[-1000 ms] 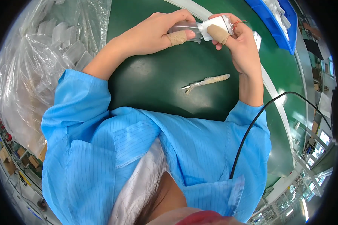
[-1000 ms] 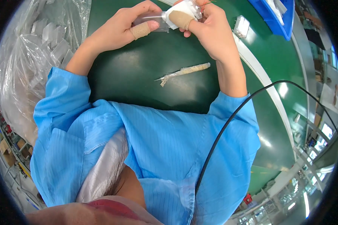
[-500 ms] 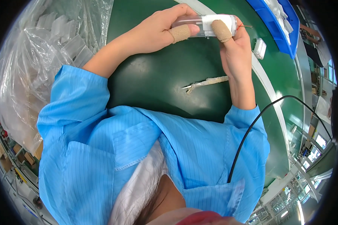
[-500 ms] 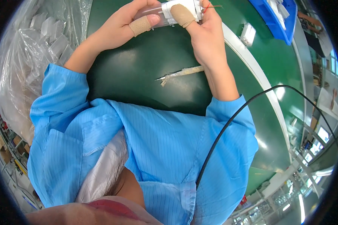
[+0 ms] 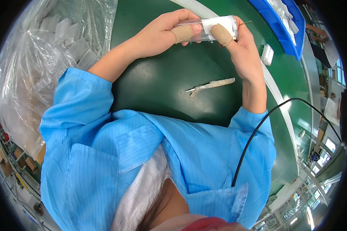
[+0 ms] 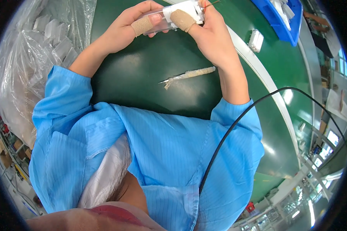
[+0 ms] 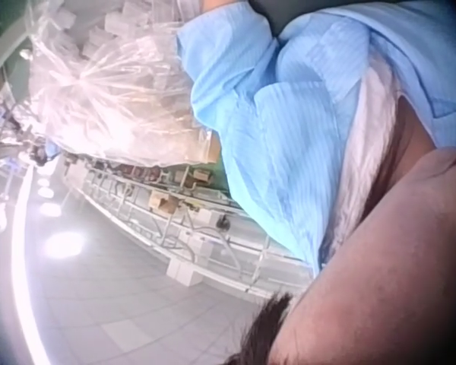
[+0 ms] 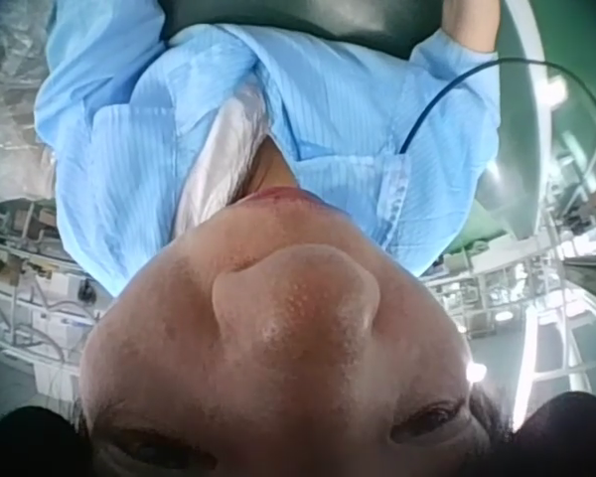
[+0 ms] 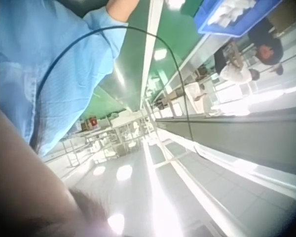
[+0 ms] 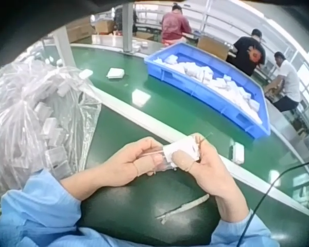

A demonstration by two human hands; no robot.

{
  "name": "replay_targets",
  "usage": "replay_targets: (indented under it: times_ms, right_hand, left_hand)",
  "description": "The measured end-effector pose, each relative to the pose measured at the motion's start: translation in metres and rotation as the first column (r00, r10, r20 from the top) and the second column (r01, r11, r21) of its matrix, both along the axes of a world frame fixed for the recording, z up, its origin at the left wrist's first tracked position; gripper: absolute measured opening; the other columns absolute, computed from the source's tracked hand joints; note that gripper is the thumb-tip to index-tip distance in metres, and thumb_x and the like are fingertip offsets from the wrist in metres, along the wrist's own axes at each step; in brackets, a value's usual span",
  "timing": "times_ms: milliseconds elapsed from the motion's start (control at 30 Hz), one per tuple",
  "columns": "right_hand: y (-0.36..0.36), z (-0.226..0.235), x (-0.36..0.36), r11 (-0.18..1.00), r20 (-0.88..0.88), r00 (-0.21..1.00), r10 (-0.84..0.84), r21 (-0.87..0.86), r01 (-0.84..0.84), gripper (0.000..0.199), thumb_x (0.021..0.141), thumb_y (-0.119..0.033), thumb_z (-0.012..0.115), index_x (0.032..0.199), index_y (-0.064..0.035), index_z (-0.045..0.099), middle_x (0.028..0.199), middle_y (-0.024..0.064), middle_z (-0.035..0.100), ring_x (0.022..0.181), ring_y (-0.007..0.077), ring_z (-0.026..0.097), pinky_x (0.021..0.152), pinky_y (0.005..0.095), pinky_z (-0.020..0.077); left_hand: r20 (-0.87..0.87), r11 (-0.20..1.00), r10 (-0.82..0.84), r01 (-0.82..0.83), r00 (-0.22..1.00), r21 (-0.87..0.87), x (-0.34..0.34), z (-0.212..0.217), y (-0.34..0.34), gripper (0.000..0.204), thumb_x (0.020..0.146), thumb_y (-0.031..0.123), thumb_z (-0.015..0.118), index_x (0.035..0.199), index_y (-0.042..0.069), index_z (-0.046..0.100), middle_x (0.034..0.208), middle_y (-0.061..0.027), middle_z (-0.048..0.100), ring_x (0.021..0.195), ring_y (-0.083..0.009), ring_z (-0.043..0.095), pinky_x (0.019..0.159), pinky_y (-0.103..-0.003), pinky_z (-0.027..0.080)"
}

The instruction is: The person assembles electronic devices by taking parts from containers, inserting the components into plastic casings, and pressing them together by hand.

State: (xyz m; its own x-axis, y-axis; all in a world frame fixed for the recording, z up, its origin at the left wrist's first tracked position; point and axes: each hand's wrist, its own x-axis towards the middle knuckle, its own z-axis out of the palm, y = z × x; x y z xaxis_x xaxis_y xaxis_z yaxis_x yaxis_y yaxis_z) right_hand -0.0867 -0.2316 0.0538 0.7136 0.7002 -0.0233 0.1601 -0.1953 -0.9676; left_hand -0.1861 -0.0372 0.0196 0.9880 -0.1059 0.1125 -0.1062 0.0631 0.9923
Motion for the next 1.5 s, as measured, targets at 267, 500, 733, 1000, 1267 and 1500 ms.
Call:
replay_targets:
  times_ms: [267, 500, 733, 1000, 1267, 1500]
  right_hand:
    - [0.018, -0.005, -0.024, 0.982, -0.161, 0.985, -0.056, 0.171, 0.084, 0.039, 0.094, -0.024, 0.059, 0.123, 0.0013, 0.048, 0.105, 0.0067, 0.057, 0.083, 0.0113, 0.054, 0.072, 0.0261, 0.049]
    - [0.006, -0.037, 0.003, 0.679, -0.642, 0.398, 0.655, 0.731, 0.063, 0.059, 0.096, -0.046, 0.05, 0.131, 0.0009, 0.044, 0.115, 0.0146, 0.057, 0.092, 0.0178, 0.058, 0.069, 0.025, 0.0554]
    - [0.011, -0.033, -0.013, 0.81, -0.621, 0.647, 0.442, 0.587, 0.009, 0.056, 0.091, -0.046, 0.058, 0.124, -0.0016, 0.05, 0.109, 0.0113, 0.06, 0.088, 0.0152, 0.06, 0.065, 0.0254, 0.0523]
    - [-0.004, -0.01, -0.021, 0.97, -0.401, 0.897, 0.185, 0.222, -0.1, 0.052, 0.086, -0.029, 0.067, 0.128, -0.0026, 0.051, 0.114, 0.0122, 0.059, 0.093, 0.0198, 0.061, 0.079, 0.0296, 0.053]
    - [-0.045, 0.005, -0.057, 0.85, 0.457, 0.725, 0.515, -0.386, -0.36, 0.028, 0.068, -0.002, 0.071, 0.095, -0.0013, 0.063, 0.105, 0.0108, 0.057, 0.099, 0.0298, 0.054, 0.083, 0.0356, 0.0477]
    - [-0.039, 0.005, -0.055, 0.848, 0.434, 0.746, 0.505, -0.409, -0.336, 0.016, 0.077, 0.0, 0.067, 0.089, -0.0006, 0.057, 0.086, 0.011, 0.057, 0.08, 0.0276, 0.056, 0.07, 0.0353, 0.0479]
  left_hand:
    - [-0.063, 0.995, 0.1, -0.099, 0.993, 0.027, -0.006, 0.011, -0.009, 0.033, 0.096, 0.027, 0.056, 0.119, 0.004, 0.054, 0.097, -0.0066, 0.062, 0.089, -0.0126, 0.056, 0.078, -0.028, 0.046]
    - [0.182, 0.993, -0.085, 0.099, 0.98, -0.069, -0.004, 0.017, -0.003, 0.061, 0.081, 0.023, 0.075, 0.134, 0.009, 0.048, 0.113, -0.0038, 0.059, 0.099, -0.0155, 0.057, 0.086, -0.03, 0.045]
    - [0.335, 0.994, -0.105, 0.111, 0.936, 0.002, -0.002, 0.013, -0.005, 0.07, 0.071, 0.027, 0.082, 0.133, 0.014, 0.052, 0.127, -0.0025, 0.054, 0.116, -0.0182, 0.05, 0.1, -0.037, 0.039]
    - [-0.03, 0.943, -0.028, 0.017, 0.999, -0.331, -0.007, 0.027, -0.002, 0.079, 0.073, -0.001, 0.078, 0.14, 0.002, 0.036, 0.126, -0.0103, 0.049, 0.115, -0.0184, 0.051, 0.095, -0.03, 0.045]
    - [-0.112, 0.942, 0.0, -0.038, 0.994, -0.333, 0.002, 0.013, 0.008, 0.069, 0.075, -0.006, 0.075, 0.136, 0.003, 0.044, 0.113, -0.0084, 0.055, 0.101, -0.0159, 0.059, 0.086, -0.027, 0.051]
    - [-0.137, 0.957, 0.008, -0.047, 0.991, -0.285, 0.005, 0.002, 0.012, 0.061, 0.079, -0.002, 0.073, 0.134, 0.001, 0.048, 0.109, -0.0063, 0.06, 0.098, -0.0136, 0.06, 0.084, -0.027, 0.051]
